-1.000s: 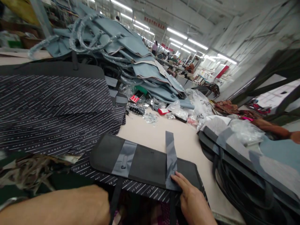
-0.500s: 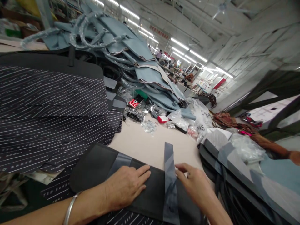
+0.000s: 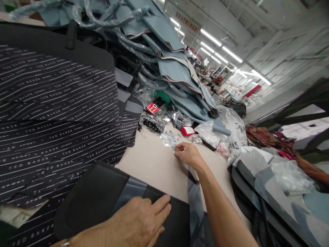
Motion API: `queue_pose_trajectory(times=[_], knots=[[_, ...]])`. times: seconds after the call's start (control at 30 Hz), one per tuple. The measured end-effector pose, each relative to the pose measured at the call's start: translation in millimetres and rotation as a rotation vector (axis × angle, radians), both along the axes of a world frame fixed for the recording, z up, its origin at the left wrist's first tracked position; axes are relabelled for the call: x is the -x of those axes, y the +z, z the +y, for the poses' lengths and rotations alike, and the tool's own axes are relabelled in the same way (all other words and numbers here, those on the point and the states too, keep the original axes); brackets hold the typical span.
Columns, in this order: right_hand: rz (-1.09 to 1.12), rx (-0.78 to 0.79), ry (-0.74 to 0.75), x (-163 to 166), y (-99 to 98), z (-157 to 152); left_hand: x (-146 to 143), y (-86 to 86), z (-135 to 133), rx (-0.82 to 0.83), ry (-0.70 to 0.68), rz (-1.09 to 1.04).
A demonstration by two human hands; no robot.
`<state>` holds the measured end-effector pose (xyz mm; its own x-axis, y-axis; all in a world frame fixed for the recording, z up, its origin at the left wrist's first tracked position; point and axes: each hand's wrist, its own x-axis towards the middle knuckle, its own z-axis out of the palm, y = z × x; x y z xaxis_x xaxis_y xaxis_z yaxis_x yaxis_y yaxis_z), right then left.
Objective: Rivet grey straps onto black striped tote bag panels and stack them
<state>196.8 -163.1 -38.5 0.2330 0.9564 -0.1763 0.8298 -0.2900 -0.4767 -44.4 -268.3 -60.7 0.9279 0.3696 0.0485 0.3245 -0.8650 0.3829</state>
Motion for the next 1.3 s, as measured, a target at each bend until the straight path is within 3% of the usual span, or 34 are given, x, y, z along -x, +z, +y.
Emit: queue_pose_trajectory(times=[0.17, 0.43, 0.7, 0.83, 0.97, 1.1, 1.3], knots=[[-0.078, 0.053, 0.090, 0, 0.4, 11, 1, 3.6, 0, -0.009, 0.019, -0.024], [-0.185, 0.138, 0.172, 3, 9.7, 20, 3, -6.5, -3, -0.007, 0.049, -0.164], [-0.164, 0.265, 0.103, 13, 15.8, 15, 2, -7.7, -2, -0.036, 0.037, -0.137], [-0.124, 0.246, 0.038, 18, 21.3, 11, 1, -7.0, -3, -0.050, 0.048, -0.123], [-0.018, 0.205, -0.011, 20, 31.1, -15, 1, -8.2, -4, -0.059, 0.050, -0.121], [0.124, 0.225, 0.004, 26, 38.7, -67, 0, -11.2, -4, -0.081, 0.048, -0.115], [0.254, 0.166, 0.034, 37, 21.9, -129, -1, -10.4, -3, -0.104, 0.049, -0.107]])
